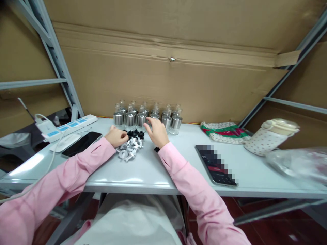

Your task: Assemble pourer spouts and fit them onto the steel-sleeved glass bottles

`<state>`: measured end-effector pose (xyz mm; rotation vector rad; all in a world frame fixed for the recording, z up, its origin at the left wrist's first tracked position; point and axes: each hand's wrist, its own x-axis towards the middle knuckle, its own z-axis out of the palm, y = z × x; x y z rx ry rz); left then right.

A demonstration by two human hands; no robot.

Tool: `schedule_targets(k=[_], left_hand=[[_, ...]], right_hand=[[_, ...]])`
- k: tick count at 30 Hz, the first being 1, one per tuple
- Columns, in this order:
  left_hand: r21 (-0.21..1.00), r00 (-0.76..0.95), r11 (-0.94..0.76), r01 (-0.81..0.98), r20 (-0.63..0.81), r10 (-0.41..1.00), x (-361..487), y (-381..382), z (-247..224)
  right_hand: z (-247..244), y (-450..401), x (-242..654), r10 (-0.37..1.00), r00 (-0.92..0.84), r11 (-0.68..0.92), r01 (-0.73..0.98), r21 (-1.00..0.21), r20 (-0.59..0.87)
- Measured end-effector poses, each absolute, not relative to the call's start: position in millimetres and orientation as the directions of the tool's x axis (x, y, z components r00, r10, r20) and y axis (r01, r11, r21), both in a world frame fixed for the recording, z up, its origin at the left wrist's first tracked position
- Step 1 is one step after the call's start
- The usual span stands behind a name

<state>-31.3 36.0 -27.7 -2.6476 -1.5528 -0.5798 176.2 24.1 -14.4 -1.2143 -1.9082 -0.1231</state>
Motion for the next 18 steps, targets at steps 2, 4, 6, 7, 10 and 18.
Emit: schedule_targets(k=[2, 4, 6, 7, 10, 18], left_hand=[[0.171, 0.429, -0.507, 0.845, 0.350, 0.833, -32.2, 36.8, -27.9], [0.264, 0.381, -0.502, 0.823, 0.399, 0.834, -34.8, 41.8, -29.3], [0.423, 0.249, -0.489, 0.763, 0.505, 0.826, -39.2, 52.2, -32.6], [0.509, 0.135, -0.484, 0.712, 0.578, 0.805, -41.9, 59.3, -35.2], [0.656, -0.189, -0.502, 0.564, 0.694, 0.694, -50.6, 84.9, -44.5], [0.965, -0.240, -0.213, 0.151, 0.245, 0.939, -67.1, 133.6, -50.4]], right_hand=[[-9.5, 29.4, 187.5, 0.637, -0.054, 0.527, 0.759, -0.383, 0.769], [-6.4, 39.6, 206.2, 0.582, 0.121, 0.510, 0.716, -0.477, 0.804], [-5.9, 53.1, 230.6, 0.556, 0.331, 0.475, 0.626, -0.618, 0.762], [-6.7, 60.0, 243.7, 0.555, 0.423, 0.460, 0.561, -0.688, 0.716], [-13.1, 77.0, 278.3, 0.629, 0.568, 0.349, 0.404, -0.846, 0.531], [-33.9, 89.0, 283.8, 0.734, 0.378, 0.299, 0.566, -0.768, 0.564]])
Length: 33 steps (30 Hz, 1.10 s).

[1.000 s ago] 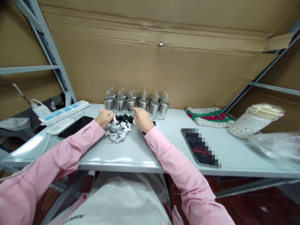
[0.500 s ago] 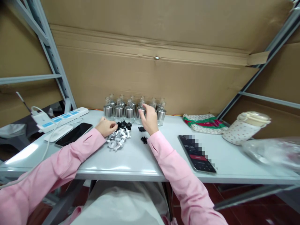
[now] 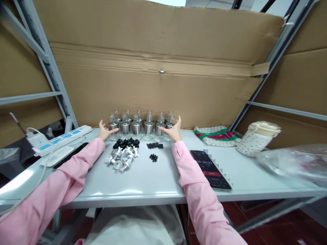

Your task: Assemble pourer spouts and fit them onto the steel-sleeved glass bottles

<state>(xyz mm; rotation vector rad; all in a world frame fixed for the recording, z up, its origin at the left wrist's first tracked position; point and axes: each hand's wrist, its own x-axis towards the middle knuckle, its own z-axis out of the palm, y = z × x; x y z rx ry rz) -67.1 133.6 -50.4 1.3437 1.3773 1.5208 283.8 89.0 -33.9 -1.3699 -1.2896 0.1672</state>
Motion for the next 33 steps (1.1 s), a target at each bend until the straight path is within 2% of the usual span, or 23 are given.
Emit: schedule_targets(k=[2, 5, 9, 13, 20, 22, 24, 25, 27, 30, 33], left_hand=[[0.970, -0.200, -0.203, 0.132, 0.227, 0.953, -67.5, 139.6, -50.8], [0.953, -0.141, -0.281, 0.112, 0.295, 0.945, -63.1, 144.7, -54.7], [0.926, -0.208, -0.346, 0.152, 0.372, 0.905, -52.9, 144.4, -59.0], [0.918, -0.252, -0.344, 0.199, 0.387, 0.887, -47.0, 141.9, -59.5], [0.914, -0.212, -0.330, 0.236, 0.379, 0.901, -52.2, 140.5, -64.1], [0.920, -0.189, -0.315, 0.232, 0.361, 0.913, -54.2, 139.8, -65.0], [0.927, -0.174, -0.299, 0.224, 0.340, 0.924, -55.5, 139.5, -65.7], [0.929, -0.169, -0.297, 0.222, 0.336, 0.926, -55.9, 139.7, -66.0], [0.927, -0.163, -0.303, 0.221, 0.341, 0.926, -56.5, 140.8, -67.1], [0.923, -0.156, -0.316, 0.220, 0.353, 0.922, -57.8, 143.5, -69.8], [0.919, -0.146, -0.330, 0.216, 0.365, 0.919, -59.2, 146.6, -73.6]], right_hand=[[-35.8, 89.0, 276.4, 0.724, 0.357, 0.297, 0.611, -0.734, 0.590], [-38.0, 88.7, 270.0, 0.717, 0.328, 0.277, 0.676, -0.683, 0.615], [-43.2, 91.2, 269.3, 0.695, 0.310, 0.256, 0.737, -0.626, 0.649], [-49.4, 96.7, 270.6, 0.669, 0.314, 0.254, 0.756, -0.604, 0.674], [-40.4, 83.6, 262.7, 0.595, 0.308, 0.187, 0.845, -0.501, 0.742], [-29.8, 73.1, 255.2, 0.562, 0.242, 0.235, 0.870, -0.433, 0.791], [-19.4, 63.5, 243.8, 0.603, 0.103, 0.392, 0.825, -0.407, 0.791], [-15.4, 59.8, 236.8, 0.664, 0.011, 0.484, 0.756, -0.440, 0.748], [-11.0, 55.4, 222.1, 0.792, -0.182, 0.569, 0.562, -0.600, 0.582], [-12.4, 55.0, 203.2, 0.866, -0.350, 0.476, 0.355, -0.805, 0.357], [-17.8, 58.5, 192.8, 0.901, -0.371, 0.339, 0.284, -0.897, 0.223]])
